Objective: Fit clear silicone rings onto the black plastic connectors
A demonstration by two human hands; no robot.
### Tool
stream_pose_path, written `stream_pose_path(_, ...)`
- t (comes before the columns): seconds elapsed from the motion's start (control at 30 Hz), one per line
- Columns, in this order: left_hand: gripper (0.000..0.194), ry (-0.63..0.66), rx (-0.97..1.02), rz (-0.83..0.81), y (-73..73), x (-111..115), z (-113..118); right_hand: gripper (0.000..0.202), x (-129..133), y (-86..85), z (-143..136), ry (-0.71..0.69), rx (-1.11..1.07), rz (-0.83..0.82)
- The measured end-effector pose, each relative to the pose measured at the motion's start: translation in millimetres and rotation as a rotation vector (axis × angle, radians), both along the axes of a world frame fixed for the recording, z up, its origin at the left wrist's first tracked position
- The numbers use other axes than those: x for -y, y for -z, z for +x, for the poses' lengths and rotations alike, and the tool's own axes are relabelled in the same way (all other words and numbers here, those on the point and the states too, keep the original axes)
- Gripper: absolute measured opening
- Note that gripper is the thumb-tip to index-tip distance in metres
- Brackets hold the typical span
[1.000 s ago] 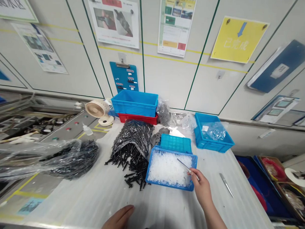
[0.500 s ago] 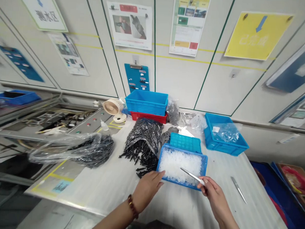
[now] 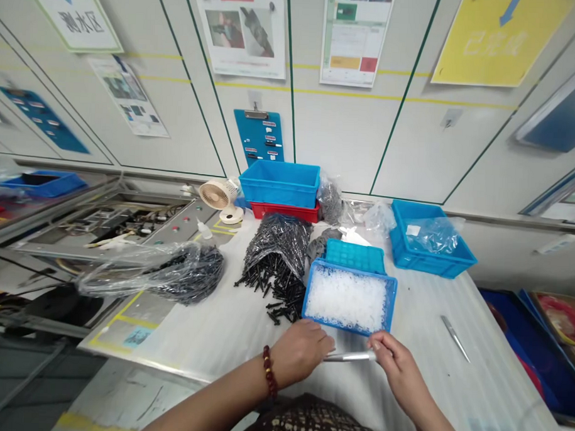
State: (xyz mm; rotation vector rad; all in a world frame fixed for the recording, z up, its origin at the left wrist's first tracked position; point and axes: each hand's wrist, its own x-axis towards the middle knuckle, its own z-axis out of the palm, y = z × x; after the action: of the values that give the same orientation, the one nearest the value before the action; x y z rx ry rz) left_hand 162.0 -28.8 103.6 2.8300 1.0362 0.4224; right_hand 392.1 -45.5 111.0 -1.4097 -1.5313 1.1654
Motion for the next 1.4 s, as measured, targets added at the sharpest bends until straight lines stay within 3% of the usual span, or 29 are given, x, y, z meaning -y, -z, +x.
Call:
stream_pose_path(0.1,0.022,-0.124,0.012,-0.275,-2.4,6,4,0.035,-2,3.8,-8,0.059,-0.041,0.011)
stream_pose_path(0.2,0.023,-0.256,0.180,-0.591,-9.9,8,4,0.037,-5,13.8,-17,0.109,-0.184,-0.102)
stream_pose_path(0.33,0.024,-0.312,0.330,-0.796,-18.2,5,2,0.038,-4,27.7,-29,0.132,-0.351,-0.289)
stream_pose_path(0.43,0.023,-0.338,0.266,-0.856,-16.0,3,1,0.039,-3,32.7,-30,0.128,-0.322,-0.283)
stream_pose_path(0.63,0.021,-0.347,0.143,-0.937,2.3,1,-1,0.038,-3,38.8,-25,0.012,-0.153,-0.161)
stream_pose_path(0.87,0.019,-0.439,0.302,-1.084,0.2,-1,-2,0.037,2,60.9,-48,0.107,-0.578,-0.546)
stream_pose_path(1.0,0.018,-0.475,0.368,-1.144,-4.0,-1,-1,0.038,2,65.1,-49,0.111,-0.690,-0.645)
stream_pose_path(1.13,0.017,-0.489,0.446,-1.212,-0.8,-1,-1,0.041,0,64.1,-47,0.131,-0.717,-0.688)
stream_pose_path(1.4,0.013,-0.490,0.500,-1.289,-1.7,-2,1,0.036,2,60.2,-50,0.124,-0.639,-0.612)
